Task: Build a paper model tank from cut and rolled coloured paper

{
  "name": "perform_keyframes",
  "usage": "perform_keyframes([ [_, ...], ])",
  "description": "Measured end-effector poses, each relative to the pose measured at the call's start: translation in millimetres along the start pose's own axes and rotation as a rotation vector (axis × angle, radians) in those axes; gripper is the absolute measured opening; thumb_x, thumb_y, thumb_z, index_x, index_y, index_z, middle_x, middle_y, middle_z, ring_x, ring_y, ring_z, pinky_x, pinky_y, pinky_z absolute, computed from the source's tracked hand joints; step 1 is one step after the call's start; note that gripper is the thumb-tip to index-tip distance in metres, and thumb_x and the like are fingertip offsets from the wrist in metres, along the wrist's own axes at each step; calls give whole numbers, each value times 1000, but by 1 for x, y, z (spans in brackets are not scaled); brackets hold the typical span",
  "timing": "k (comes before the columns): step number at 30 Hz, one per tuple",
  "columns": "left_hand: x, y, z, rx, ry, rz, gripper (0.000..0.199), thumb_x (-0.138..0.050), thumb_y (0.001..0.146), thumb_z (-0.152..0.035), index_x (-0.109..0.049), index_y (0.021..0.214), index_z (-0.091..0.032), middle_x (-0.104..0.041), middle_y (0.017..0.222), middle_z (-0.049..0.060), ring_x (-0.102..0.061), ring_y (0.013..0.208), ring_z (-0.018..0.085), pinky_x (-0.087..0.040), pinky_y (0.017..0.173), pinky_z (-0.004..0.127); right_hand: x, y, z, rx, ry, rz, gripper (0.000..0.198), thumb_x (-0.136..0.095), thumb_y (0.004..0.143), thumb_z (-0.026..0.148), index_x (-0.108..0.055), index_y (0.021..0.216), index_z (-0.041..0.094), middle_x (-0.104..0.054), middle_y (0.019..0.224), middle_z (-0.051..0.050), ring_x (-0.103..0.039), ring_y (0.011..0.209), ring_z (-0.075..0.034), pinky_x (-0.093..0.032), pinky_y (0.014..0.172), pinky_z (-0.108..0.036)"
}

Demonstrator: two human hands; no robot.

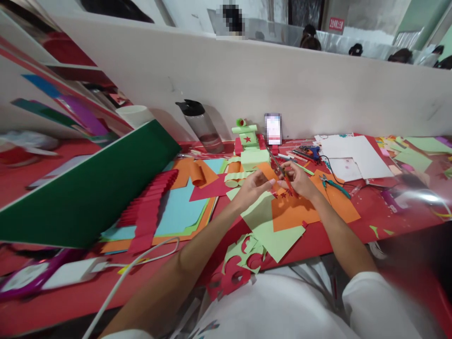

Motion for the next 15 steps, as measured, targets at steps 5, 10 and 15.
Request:
perform_keyframes([
  [5,11,3,-5,-7,-85,-75,43,-80,80,-47,-61,105,-18,-71,99,5,-67,78,17,-58,76,34,-2,-1,0,-1,29,5,52,-90,65,25,-57,105,26,-63,85,4,-60,72,-14,-53,66,-27],
  [10,21,1,-6,-5,-82,-165,34,-78,82,-40,-58,99,-18,-69,93,3,-71,76,17,-59,77,34,6,2,-3,-4,108,-109,56,-90,62,25,-55,106,26,-63,82,6,-59,68,-13,-54,67,-28],
  [15,15,-3,0,42,-48,-135,39,-77,83,-50,-60,96,-18,-70,84,3,-70,76,19,-56,74,33,10,2,-3,14,92,-177,55,-89,64,28,-54,107,27,-64,80,5,-61,70,-14,-53,67,-28],
])
Point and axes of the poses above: each hand's wrist, its own y-axis towards the middle knuckle, its own x-axis out of the back of the hand, z = x × y, the point moved 9 cm from there along y, towards the middle knuckle
